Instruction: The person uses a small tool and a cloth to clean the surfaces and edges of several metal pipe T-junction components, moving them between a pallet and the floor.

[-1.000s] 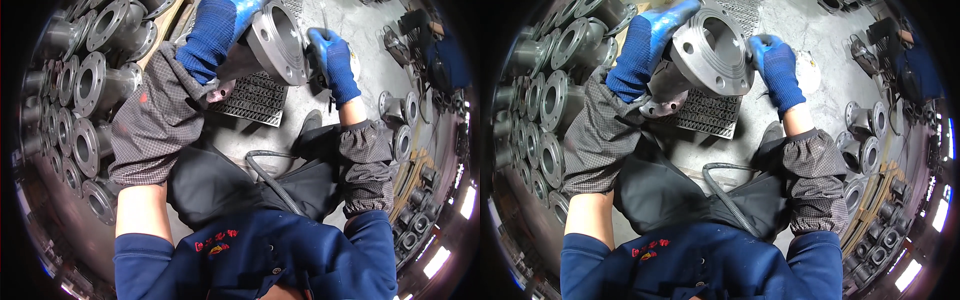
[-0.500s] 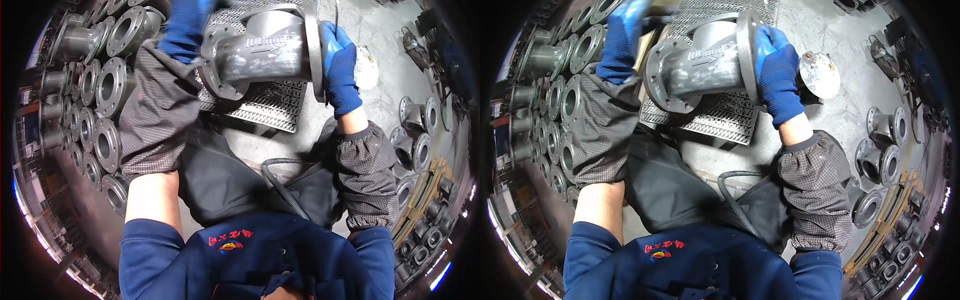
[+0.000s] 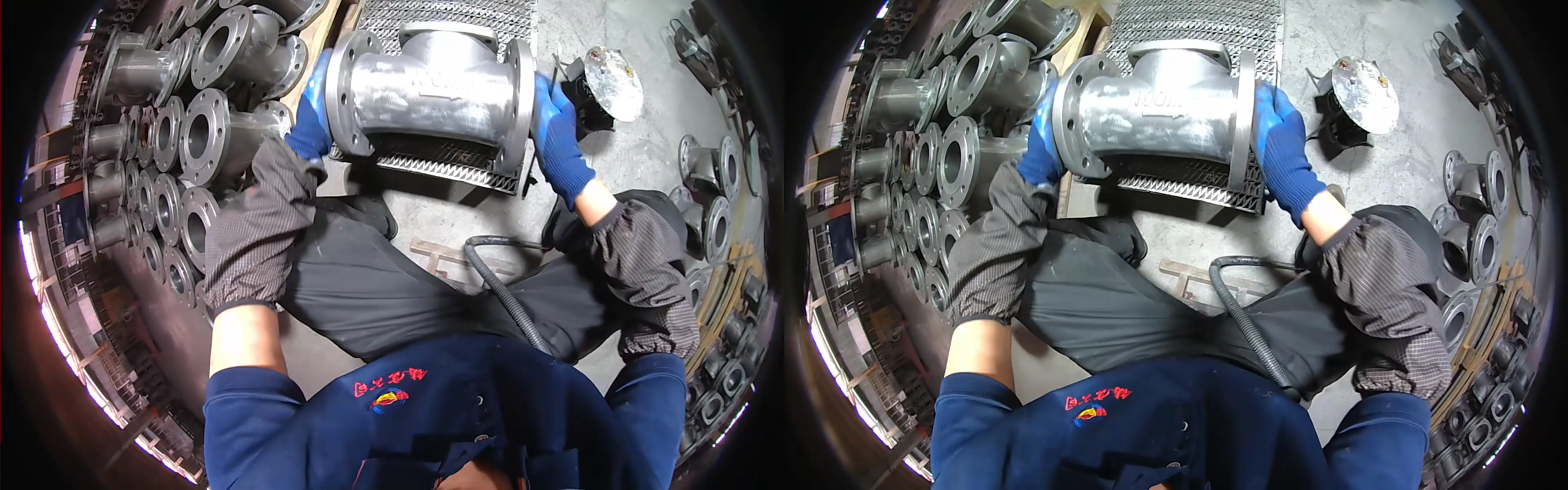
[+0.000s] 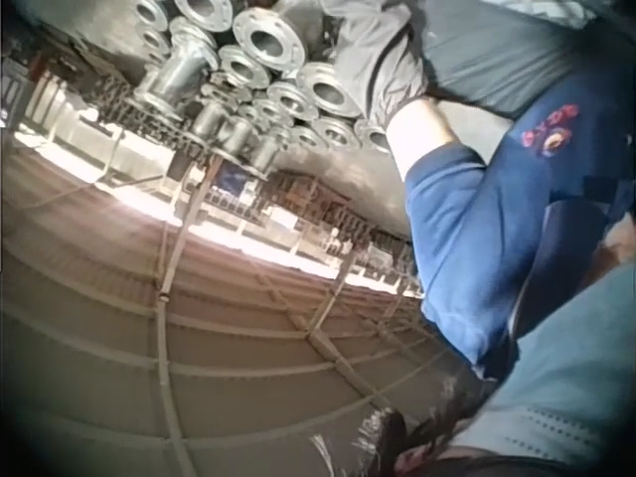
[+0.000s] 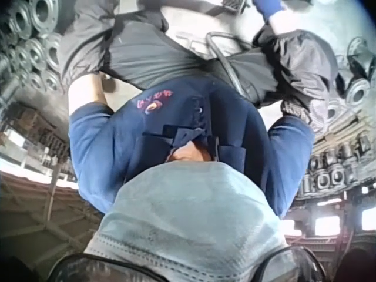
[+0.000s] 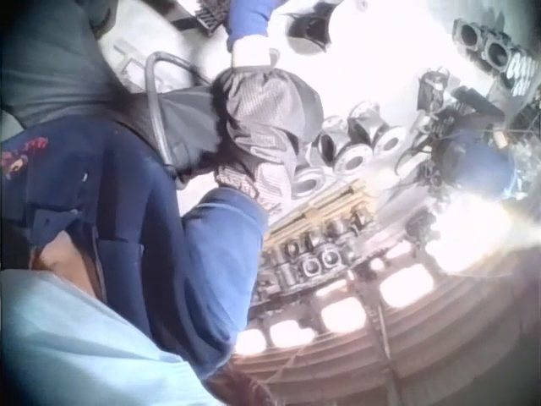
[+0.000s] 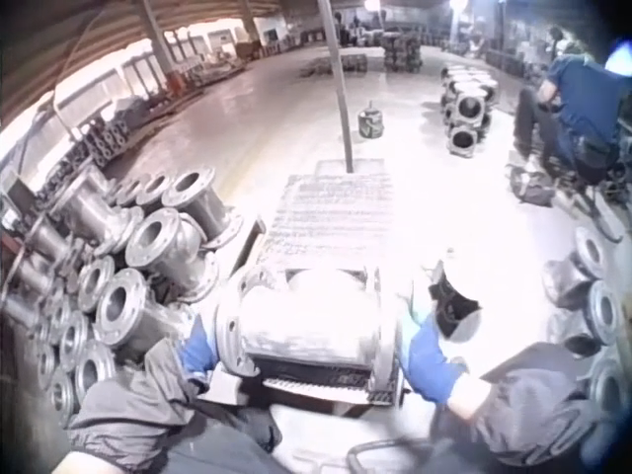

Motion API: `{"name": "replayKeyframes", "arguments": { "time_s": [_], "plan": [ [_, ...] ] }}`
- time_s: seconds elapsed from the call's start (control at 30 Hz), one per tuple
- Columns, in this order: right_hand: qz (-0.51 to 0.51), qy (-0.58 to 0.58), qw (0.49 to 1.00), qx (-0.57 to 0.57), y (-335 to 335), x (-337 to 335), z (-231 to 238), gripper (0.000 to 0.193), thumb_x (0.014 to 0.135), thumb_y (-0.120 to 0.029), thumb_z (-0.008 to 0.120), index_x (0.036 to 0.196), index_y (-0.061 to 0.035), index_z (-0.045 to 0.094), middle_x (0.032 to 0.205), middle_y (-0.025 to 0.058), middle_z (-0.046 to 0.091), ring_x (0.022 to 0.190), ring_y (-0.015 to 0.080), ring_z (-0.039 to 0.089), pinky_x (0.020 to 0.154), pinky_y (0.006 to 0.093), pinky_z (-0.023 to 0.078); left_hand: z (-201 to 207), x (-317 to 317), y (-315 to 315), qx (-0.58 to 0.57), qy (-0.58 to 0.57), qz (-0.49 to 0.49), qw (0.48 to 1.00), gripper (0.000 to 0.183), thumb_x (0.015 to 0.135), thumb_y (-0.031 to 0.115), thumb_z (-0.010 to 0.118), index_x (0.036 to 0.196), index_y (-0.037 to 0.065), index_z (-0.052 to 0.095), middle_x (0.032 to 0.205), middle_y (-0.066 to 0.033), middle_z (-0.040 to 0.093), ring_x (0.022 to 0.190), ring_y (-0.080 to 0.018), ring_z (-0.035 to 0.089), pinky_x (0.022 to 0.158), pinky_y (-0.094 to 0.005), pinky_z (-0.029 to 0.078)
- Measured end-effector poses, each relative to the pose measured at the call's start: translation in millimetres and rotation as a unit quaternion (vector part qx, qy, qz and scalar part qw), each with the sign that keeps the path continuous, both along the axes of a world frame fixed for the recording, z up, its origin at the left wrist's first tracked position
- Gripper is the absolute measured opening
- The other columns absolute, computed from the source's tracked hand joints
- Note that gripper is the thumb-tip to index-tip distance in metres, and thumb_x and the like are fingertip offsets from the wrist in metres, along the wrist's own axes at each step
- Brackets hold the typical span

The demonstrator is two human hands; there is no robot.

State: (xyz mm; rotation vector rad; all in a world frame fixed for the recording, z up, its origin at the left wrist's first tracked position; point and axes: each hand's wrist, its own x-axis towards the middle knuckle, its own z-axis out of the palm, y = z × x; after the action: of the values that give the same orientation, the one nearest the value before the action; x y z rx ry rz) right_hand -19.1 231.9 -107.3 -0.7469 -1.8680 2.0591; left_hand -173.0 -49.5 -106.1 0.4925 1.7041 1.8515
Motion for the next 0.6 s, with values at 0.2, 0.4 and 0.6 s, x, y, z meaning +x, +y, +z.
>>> {"name": "replayKeyframes", "arguments": {
  "time_s": [0.2, 0.4, 0.6],
  "plan": [
    [0.091, -0.082, 0.991, 0.051, 3, 48, 17, 0.036, 0.099, -0.023, 0.042, 0.121, 0.0029, 0.053, 0.106, 0.0044, 0.06, 0.096, 0.0125, 0.055, 0.083, 0.0258, 0.045, 20, 71, -10, 0.08, -0.247, 0.1, 0.96, 0.049, 0.1, 0.034, 0.03, 0.139, 0.005, 0.033, 0.133, -0.0127, 0.047, 0.118, -0.0248, 0.05, 0.101, -0.0386, 0.042],
    [0.071, -0.032, 0.99, 0.12, -4, 34, 19, 0.032, 0.095, -0.029, 0.049, 0.105, -0.0011, 0.061, 0.08, 0.0059, 0.06, 0.077, 0.0105, 0.053, 0.07, 0.0264, 0.044, 18, 53, -11, 0.053, -0.293, 0.13, 0.946, 0.047, 0.097, 0.036, 0.038, 0.129, 0.002, 0.046, 0.123, -0.0152, 0.055, 0.11, -0.0253, 0.056, 0.097, -0.04, 0.045],
    [0.054, -0.042, 0.995, 0.078, -4, 20, 21, 0.033, 0.097, -0.027, 0.046, 0.109, 0.0016, 0.059, 0.088, 0.0046, 0.061, 0.08, 0.0102, 0.052, 0.074, 0.0256, 0.045, 21, 58, -16, -0.053, 0.092, 0.057, 0.993, 0.04, 0.097, 0.016, 0.042, 0.133, -0.001, 0.041, 0.128, -0.0163, 0.051, 0.113, -0.0233, 0.054, 0.101, -0.0395, 0.044]
  ]
}}
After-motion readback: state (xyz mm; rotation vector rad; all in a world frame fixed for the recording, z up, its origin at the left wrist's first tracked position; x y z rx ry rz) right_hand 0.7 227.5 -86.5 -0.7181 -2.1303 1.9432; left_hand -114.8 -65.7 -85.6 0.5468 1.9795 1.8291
